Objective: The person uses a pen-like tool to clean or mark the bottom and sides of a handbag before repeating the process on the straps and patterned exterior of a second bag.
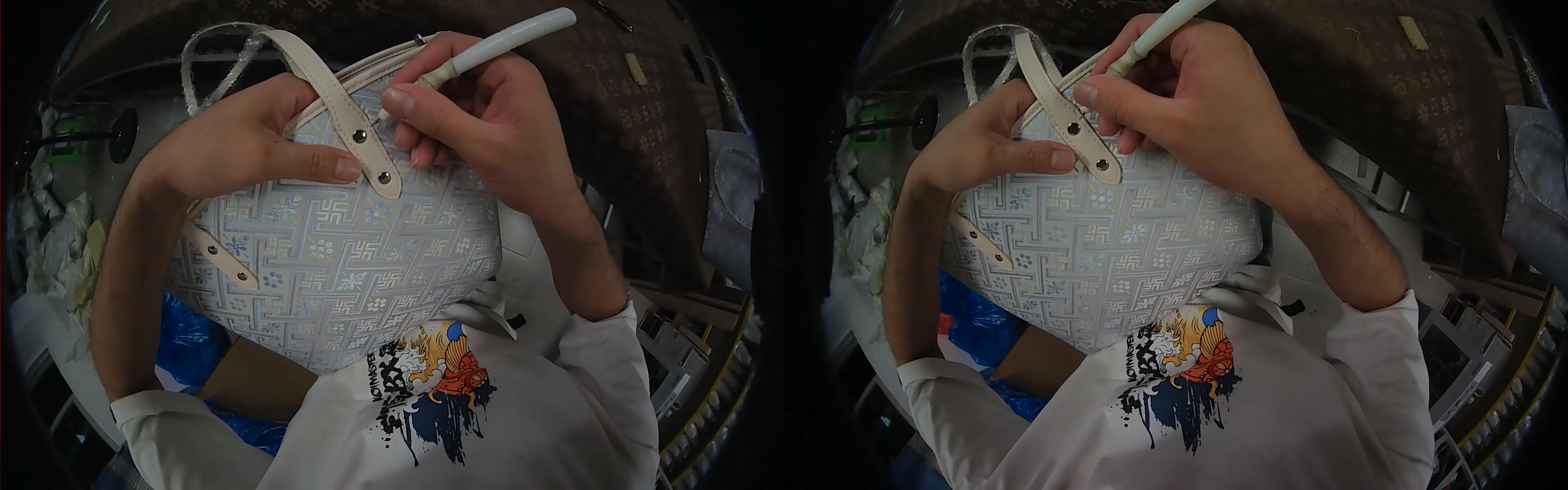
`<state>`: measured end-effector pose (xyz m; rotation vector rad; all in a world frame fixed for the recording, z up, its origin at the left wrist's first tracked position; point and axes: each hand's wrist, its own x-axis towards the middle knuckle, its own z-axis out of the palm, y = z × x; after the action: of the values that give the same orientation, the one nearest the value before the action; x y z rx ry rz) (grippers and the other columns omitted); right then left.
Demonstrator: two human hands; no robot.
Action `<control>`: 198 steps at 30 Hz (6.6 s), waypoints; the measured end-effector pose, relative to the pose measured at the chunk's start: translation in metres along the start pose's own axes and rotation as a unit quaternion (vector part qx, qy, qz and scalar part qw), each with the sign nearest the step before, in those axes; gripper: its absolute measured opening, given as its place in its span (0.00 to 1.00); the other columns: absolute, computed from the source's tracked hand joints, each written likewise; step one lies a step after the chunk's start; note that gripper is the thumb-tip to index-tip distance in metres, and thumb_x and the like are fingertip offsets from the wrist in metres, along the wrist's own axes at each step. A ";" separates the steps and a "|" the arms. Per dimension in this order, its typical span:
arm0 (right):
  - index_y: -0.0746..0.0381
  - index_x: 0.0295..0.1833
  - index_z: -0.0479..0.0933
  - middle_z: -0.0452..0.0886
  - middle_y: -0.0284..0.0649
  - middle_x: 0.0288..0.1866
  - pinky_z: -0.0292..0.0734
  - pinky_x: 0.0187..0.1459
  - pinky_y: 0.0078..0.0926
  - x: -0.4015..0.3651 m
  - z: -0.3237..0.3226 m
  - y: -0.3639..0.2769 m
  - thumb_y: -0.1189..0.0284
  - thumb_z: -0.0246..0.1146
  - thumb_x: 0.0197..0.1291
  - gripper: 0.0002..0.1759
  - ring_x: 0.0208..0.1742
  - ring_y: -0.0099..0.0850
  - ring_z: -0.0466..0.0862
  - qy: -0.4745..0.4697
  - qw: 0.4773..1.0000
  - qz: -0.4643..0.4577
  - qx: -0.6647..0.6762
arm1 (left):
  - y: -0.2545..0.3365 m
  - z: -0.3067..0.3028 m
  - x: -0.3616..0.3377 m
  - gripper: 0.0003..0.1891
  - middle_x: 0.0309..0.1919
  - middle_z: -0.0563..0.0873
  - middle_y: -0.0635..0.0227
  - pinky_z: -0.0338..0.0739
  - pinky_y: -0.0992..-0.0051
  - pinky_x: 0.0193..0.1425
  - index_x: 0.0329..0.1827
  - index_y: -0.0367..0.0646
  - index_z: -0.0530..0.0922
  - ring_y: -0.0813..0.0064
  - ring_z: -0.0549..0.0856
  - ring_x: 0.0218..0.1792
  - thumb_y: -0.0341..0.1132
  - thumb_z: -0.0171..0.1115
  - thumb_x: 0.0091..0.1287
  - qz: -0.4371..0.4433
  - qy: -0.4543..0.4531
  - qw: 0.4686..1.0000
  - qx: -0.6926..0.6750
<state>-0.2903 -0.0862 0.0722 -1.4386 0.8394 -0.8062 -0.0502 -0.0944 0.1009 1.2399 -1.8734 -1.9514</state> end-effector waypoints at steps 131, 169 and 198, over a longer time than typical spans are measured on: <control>0.66 0.77 0.61 0.67 0.51 0.77 0.56 0.79 0.47 -0.016 0.100 0.009 0.53 0.74 0.55 0.50 0.81 0.46 0.61 -0.309 0.876 -0.222 -0.296 | -0.063 0.167 -0.126 0.18 0.46 0.89 0.55 0.83 0.65 0.57 0.60 0.32 0.79 0.64 0.89 0.48 0.35 0.59 0.73 0.081 0.435 0.788 -0.427; 0.66 0.77 0.61 0.64 0.54 0.78 0.49 0.81 0.50 -0.054 0.118 0.083 0.49 0.70 0.60 0.48 0.82 0.51 0.57 -0.339 0.870 -0.201 -0.296 | -0.028 0.164 -0.152 0.19 0.45 0.87 0.61 0.83 0.64 0.54 0.64 0.42 0.77 0.62 0.88 0.47 0.43 0.52 0.78 0.151 0.402 0.876 -0.220; 0.64 0.71 0.68 0.74 0.54 0.69 0.66 0.74 0.45 -0.080 0.134 0.069 0.70 0.66 0.61 0.32 0.73 0.52 0.71 -0.392 0.861 -0.235 -0.221 | -0.141 0.246 -0.114 0.24 0.55 0.84 0.60 0.80 0.60 0.62 0.68 0.44 0.73 0.61 0.85 0.57 0.51 0.47 0.81 0.114 0.430 0.733 -0.515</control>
<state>-0.2156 0.0486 -0.0013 -2.2081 0.0166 -0.2926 -0.0780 0.1902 -0.0068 1.0838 -0.3101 -1.4125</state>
